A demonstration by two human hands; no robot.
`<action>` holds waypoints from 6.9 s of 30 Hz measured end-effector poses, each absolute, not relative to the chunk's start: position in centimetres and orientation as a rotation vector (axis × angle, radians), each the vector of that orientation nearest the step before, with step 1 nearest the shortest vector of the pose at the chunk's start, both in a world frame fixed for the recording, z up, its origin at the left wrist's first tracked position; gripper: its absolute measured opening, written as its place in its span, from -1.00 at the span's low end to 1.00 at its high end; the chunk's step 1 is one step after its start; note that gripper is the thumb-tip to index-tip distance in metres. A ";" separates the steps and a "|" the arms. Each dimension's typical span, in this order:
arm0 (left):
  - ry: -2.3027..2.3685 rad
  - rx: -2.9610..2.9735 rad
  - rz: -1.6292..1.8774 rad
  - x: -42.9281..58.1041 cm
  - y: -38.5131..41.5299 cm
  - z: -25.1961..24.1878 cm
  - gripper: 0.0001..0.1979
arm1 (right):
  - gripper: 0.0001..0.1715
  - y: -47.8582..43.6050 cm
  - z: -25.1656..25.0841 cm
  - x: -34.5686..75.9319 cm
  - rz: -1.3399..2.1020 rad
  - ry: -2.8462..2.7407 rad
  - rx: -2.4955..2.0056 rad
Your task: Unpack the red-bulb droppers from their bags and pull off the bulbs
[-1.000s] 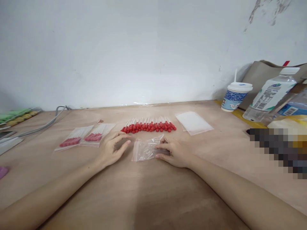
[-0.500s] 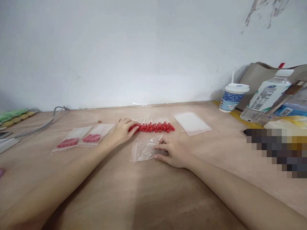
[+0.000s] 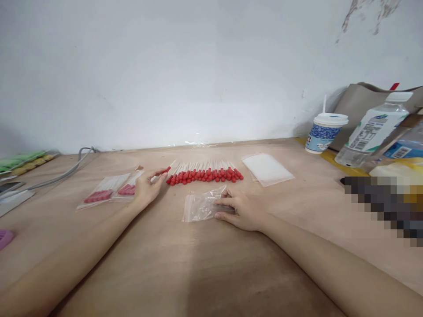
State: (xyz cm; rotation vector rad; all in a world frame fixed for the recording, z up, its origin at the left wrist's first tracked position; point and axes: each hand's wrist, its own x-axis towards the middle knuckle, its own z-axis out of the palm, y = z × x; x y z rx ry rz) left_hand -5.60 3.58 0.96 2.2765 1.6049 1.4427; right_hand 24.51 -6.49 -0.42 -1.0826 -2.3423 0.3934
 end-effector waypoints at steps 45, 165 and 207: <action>0.978 2.693 0.621 -2.7 -5.7 1.1 -0.67 | -0.59 -7.3 0.4 23.4 -0.035 -2.411 -1.196; 0.941 2.731 0.944 2.0 -2.3 0.4 -0.75 | -0.50 -4.8 0.8 20.1 1.432 -1.538 -1.136; 0.790 3.077 0.784 1.7 -1.6 1.4 -0.78 | -0.82 -4.5 -0.5 21.1 0.028 -2.288 -0.968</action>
